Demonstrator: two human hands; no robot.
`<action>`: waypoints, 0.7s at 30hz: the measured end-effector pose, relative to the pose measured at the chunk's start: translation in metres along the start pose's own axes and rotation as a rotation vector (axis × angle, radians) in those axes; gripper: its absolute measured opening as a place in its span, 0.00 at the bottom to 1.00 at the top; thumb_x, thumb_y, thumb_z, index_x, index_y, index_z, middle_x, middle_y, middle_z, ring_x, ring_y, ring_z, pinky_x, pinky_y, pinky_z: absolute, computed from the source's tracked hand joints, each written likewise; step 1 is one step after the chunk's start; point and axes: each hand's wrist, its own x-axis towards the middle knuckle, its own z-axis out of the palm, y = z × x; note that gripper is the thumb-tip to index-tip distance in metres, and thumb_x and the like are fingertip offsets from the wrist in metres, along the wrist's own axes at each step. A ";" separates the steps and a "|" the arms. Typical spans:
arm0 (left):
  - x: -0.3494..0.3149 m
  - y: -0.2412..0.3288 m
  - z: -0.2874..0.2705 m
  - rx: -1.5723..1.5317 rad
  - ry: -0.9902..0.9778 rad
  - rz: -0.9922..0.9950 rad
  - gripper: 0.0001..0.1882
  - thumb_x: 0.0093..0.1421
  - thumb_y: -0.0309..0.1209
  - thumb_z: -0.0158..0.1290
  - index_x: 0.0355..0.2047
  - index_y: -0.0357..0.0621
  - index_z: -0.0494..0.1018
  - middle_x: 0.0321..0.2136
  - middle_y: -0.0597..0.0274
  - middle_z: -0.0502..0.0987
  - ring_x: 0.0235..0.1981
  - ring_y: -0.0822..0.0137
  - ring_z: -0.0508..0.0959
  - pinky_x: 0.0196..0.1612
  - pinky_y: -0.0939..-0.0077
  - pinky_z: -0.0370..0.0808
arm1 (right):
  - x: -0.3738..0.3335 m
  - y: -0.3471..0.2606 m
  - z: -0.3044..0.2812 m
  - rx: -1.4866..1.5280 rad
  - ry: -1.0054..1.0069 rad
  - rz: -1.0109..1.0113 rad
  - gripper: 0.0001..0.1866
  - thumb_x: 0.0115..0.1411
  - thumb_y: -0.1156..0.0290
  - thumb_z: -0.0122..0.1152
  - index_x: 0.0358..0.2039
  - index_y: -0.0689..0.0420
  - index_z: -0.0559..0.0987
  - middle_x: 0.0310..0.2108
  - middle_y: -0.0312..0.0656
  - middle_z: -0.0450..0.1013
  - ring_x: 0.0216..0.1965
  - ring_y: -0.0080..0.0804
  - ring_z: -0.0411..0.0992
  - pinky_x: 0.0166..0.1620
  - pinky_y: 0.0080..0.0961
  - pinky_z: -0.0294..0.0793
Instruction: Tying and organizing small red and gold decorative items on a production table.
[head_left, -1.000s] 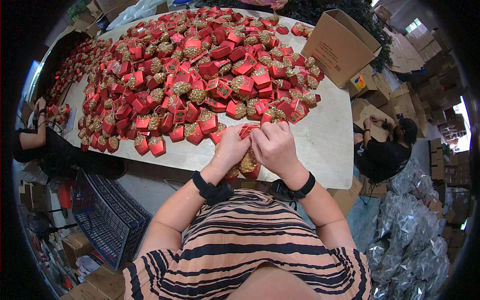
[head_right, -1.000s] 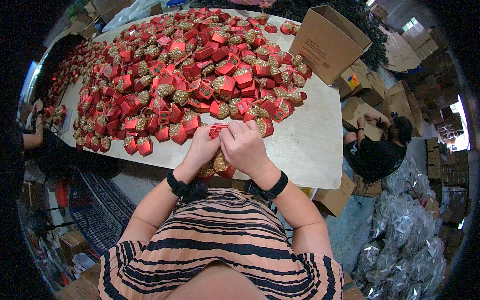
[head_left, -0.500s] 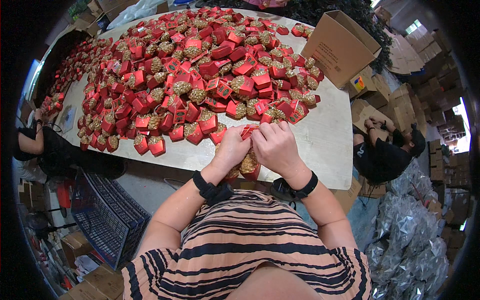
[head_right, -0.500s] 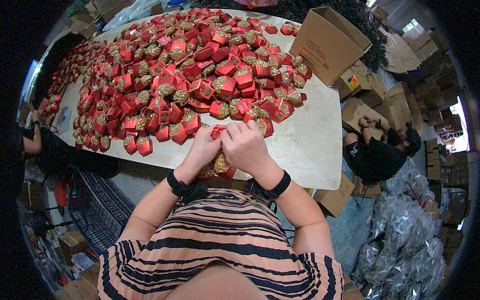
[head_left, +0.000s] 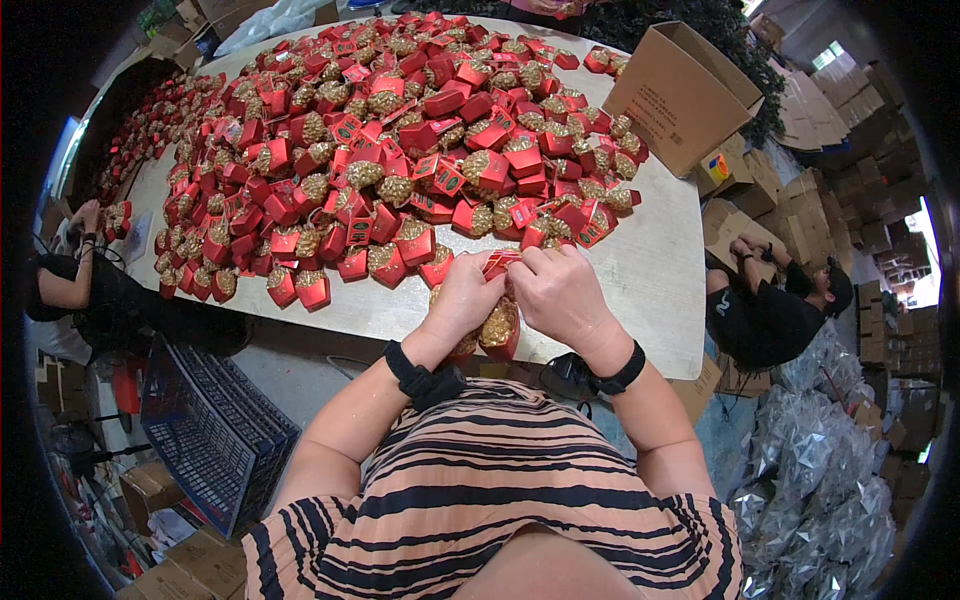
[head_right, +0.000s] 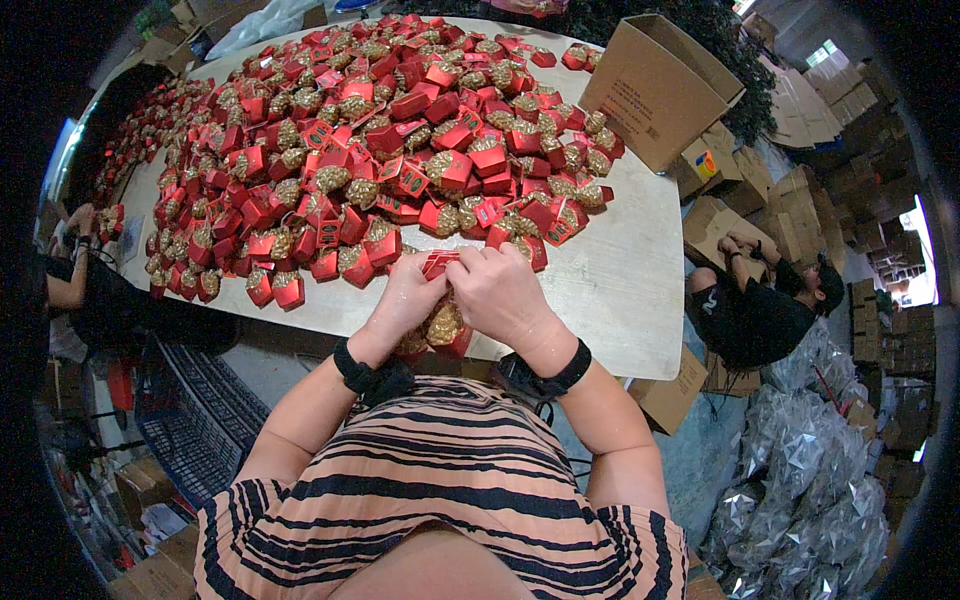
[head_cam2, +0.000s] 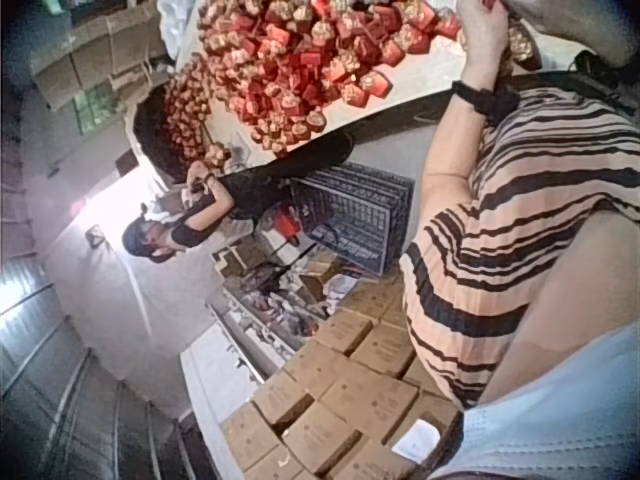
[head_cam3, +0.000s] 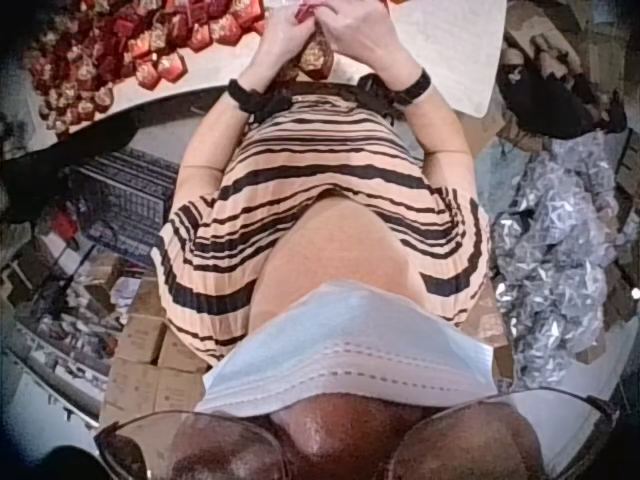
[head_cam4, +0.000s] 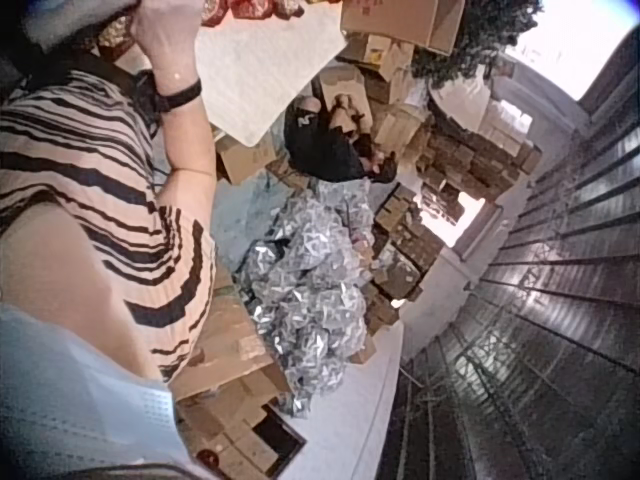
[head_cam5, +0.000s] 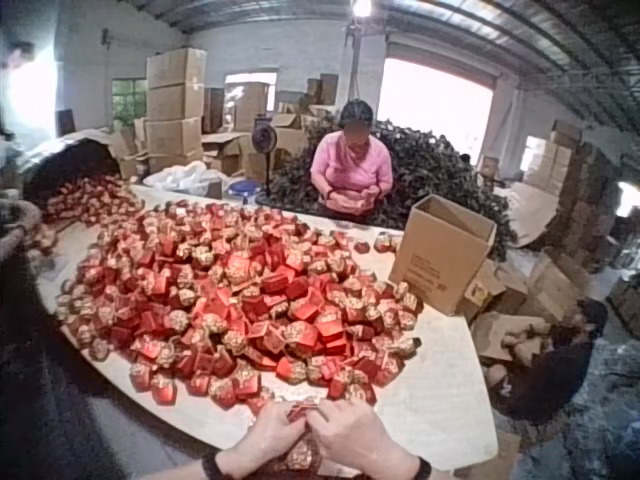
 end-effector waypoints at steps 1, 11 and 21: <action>0.000 -0.002 0.000 0.000 0.000 0.000 0.10 0.51 0.25 0.51 0.34 0.34 0.74 0.23 0.46 0.76 0.24 0.59 0.77 0.30 0.69 0.71 | 0.000 0.001 -0.001 -0.001 -0.003 -0.010 0.04 0.43 0.70 0.56 0.19 0.54 0.70 0.20 0.38 0.66 0.23 0.33 0.69 0.28 0.28 0.63; 0.000 0.001 0.001 0.040 -0.025 -0.024 0.06 0.53 0.25 0.50 0.30 0.34 0.73 0.21 0.62 0.76 0.24 0.79 0.70 0.28 0.76 0.69 | -0.002 0.002 0.003 0.077 0.013 0.027 0.06 0.47 0.71 0.58 0.20 0.55 0.69 0.20 0.39 0.64 0.23 0.34 0.67 0.28 0.29 0.64; 0.002 0.000 0.001 0.000 -0.046 -0.043 0.07 0.53 0.24 0.50 0.32 0.34 0.74 0.23 0.64 0.77 0.25 0.79 0.71 0.30 0.79 0.70 | -0.004 0.001 0.001 0.163 -0.013 0.077 0.06 0.49 0.72 0.56 0.23 0.58 0.69 0.21 0.43 0.64 0.25 0.39 0.68 0.30 0.32 0.65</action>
